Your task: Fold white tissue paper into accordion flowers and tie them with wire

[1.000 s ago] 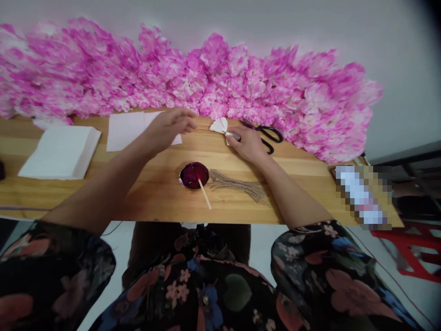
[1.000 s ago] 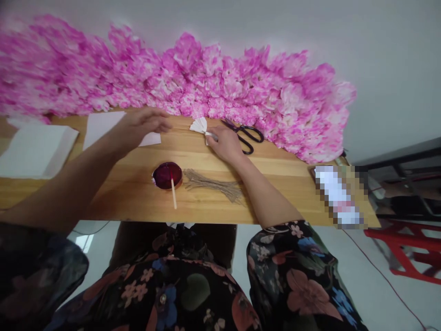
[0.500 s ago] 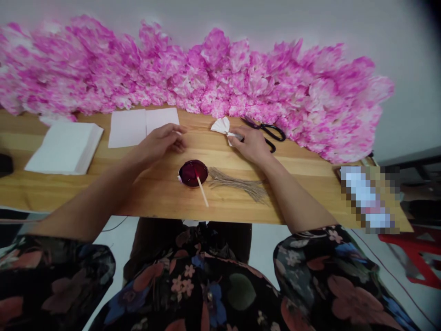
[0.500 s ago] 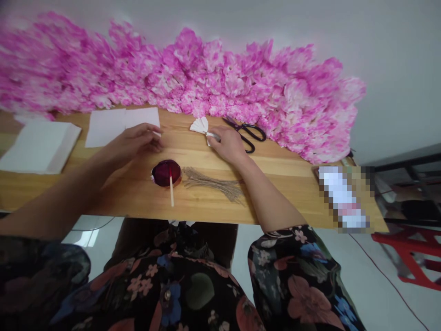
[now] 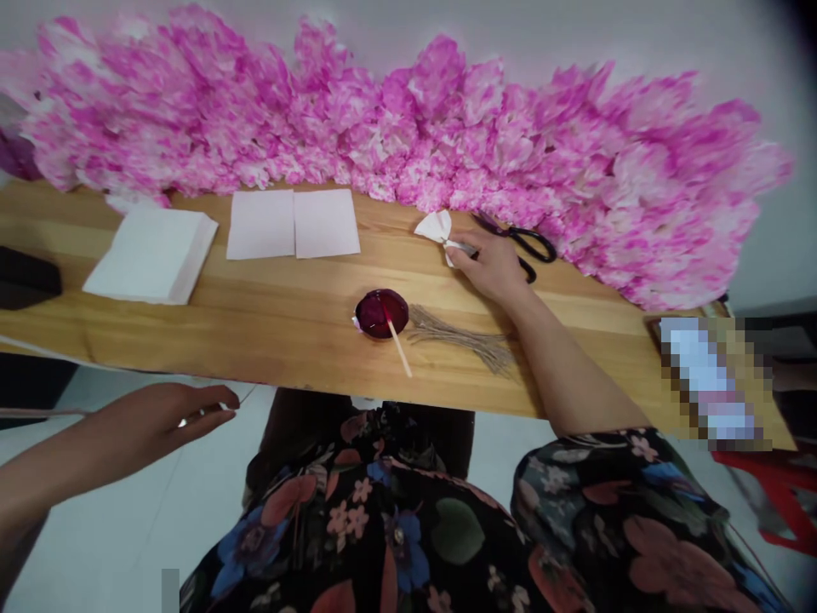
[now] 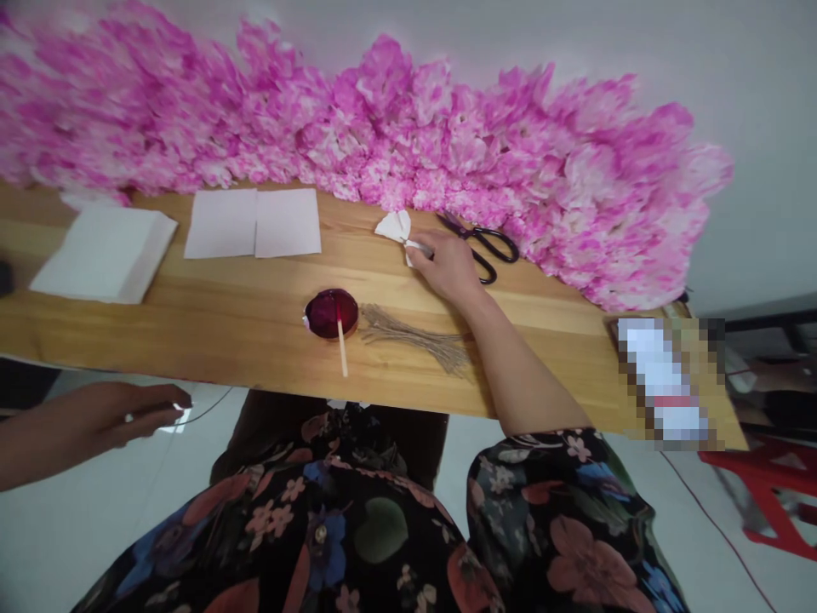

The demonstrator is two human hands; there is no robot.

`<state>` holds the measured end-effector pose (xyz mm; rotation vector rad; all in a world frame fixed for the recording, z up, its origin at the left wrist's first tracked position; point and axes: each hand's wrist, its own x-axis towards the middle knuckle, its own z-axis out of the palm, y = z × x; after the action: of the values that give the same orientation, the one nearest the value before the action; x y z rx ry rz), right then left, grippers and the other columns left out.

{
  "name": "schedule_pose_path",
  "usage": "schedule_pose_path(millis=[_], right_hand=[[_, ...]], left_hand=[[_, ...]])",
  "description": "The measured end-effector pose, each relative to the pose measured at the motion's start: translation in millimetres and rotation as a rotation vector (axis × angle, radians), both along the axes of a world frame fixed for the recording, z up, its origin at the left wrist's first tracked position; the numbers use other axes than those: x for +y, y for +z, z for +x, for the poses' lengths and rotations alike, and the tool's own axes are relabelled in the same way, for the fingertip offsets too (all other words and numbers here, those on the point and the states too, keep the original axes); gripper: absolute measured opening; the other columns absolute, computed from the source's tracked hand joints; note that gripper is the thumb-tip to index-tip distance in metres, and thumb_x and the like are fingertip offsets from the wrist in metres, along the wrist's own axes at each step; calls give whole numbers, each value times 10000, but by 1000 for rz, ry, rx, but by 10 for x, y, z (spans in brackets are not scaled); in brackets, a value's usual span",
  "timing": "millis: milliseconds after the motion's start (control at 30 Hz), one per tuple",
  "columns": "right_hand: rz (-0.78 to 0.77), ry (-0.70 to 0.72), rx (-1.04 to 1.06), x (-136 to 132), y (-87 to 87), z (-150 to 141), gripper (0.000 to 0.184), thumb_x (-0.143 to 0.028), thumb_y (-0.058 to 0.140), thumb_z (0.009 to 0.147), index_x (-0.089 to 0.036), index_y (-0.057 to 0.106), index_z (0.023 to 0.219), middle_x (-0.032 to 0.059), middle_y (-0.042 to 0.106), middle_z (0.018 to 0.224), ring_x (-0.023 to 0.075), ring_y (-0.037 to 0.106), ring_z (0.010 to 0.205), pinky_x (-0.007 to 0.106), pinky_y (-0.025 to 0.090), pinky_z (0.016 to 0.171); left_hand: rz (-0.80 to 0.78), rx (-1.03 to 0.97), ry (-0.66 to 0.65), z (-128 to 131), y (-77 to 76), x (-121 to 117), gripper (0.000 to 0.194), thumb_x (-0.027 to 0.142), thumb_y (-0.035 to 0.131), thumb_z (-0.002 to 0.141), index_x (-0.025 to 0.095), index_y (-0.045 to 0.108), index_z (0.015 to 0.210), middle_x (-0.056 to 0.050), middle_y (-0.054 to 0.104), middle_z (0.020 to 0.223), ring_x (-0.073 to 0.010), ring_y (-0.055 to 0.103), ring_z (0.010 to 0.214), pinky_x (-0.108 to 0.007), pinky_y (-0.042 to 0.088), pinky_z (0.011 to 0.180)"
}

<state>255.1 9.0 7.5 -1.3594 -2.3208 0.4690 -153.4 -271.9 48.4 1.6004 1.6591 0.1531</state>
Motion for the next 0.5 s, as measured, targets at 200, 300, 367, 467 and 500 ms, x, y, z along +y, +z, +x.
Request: schedule_pose_path(millis=[200,300,367,467,500], right_hand=[[25,-6,85,37,-80,15,345,-391,579,927,-202,808,1104,96,807,1101,292,729,969,411,546,888],[36,1,126,54,-123,43,351,-405,595,926,-193,801,1114,98,808,1082,284,732,949,412,548,885],[36,13,138,59,-135,61,350,-414,600,927,-194,801,1110,97,807,1065,278,730,937,412,550,879],[28,34,146,62,-135,73,336,-421,607,925,-196,809,1073,92,804,1023,270,723,910,413,555,864],[28,34,150,63,-135,72,331,-426,611,924,-199,810,1059,91,803,1011,268,721,901,413,556,861]], left_hand=[[246,-418,62,956,56,244,298,474,567,996,285,796,1016,-36,815,1110,-251,749,1051,-358,601,953],[273,-507,152,1170,-16,293,331,500,600,978,247,731,1147,-67,744,1328,-251,700,1204,-374,570,1044],[130,-371,244,1016,-110,105,365,542,540,1010,244,726,1112,-45,795,1079,-221,743,963,-335,603,879],[-204,-136,140,700,-439,-352,526,586,394,1055,227,722,855,-20,727,701,-201,678,623,-300,546,612],[-186,-8,110,657,-616,-480,510,579,417,1043,228,741,863,-38,761,752,-223,703,660,-322,560,646]])
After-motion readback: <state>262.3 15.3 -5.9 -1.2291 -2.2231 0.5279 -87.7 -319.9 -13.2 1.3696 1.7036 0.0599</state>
